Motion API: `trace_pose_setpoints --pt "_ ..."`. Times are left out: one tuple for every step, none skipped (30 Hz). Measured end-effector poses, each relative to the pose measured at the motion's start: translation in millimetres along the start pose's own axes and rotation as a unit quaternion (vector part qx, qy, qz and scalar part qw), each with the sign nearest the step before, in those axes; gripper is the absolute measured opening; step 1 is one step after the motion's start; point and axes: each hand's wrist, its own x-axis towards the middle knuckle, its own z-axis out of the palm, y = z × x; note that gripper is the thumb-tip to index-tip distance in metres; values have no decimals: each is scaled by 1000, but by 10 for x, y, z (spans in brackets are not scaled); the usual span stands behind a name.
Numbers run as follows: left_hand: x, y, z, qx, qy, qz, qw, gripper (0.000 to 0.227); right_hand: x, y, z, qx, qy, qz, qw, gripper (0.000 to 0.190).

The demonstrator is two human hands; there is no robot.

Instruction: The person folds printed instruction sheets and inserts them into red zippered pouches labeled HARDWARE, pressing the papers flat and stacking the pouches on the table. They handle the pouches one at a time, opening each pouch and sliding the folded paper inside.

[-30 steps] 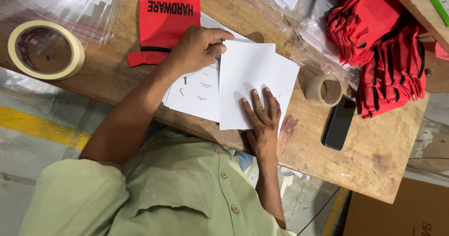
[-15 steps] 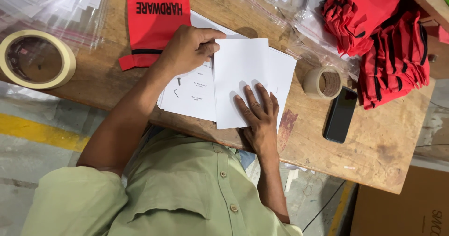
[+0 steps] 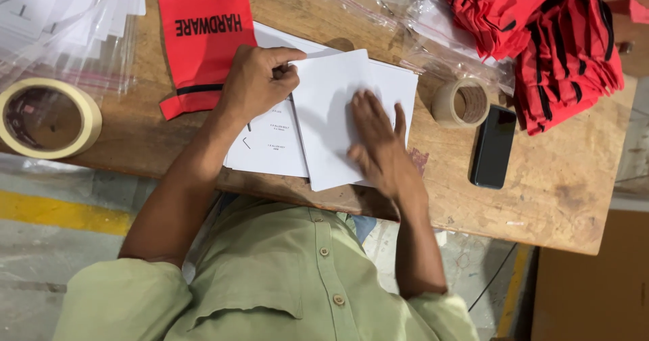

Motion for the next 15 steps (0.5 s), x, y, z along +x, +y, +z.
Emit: trace_pose_setpoints --pt "-4 15 4 0 -5 3 1000 27 105 35 7 1 4 4 1000 94" --pt "-6 31 5 0 -6 -1 1000 28 212 70 10 -38 9 2 999 93" --pt "5 43 -10 1 -5 -5 1000 29 344 107 9 -78 13 -3 997 92" --pt "14 82 -29 3 -9 -1 1000 29 409 155 81 -77 18 -1 997 92" --pt "19 121 -34 4 -7 -3 1000 31 466 208 147 -87 38 -9 995 92" --pt "25 157 -36 5 -5 -5 1000 32 524 264 214 -96 57 -16 994 92" --pt "29 184 -39 5 -9 -3 1000 32 546 304 248 -95 60 -13 994 92" --pt "33 212 -40 10 -13 -16 1000 33 567 347 281 -106 78 -15 991 91" --pt "39 236 -47 16 -19 -27 999 34 585 381 323 -116 97 -15 988 91" --pt "29 222 -40 17 -25 -23 999 34 600 353 310 -114 102 -9 988 91" --pt "32 209 -31 17 -25 -27 999 33 620 331 289 -133 98 -3 986 90" --pt "36 201 -22 18 -25 -31 999 33 637 309 264 -152 93 4 984 89" --pt "26 181 0 20 -32 -25 999 33 619 305 265 -150 100 10 984 89" --pt "17 164 21 20 -23 -17 999 33 599 300 263 -162 98 8 982 84" --pt "24 142 19 21 -14 -7 1000 32 600 287 268 -172 99 7 980 80"
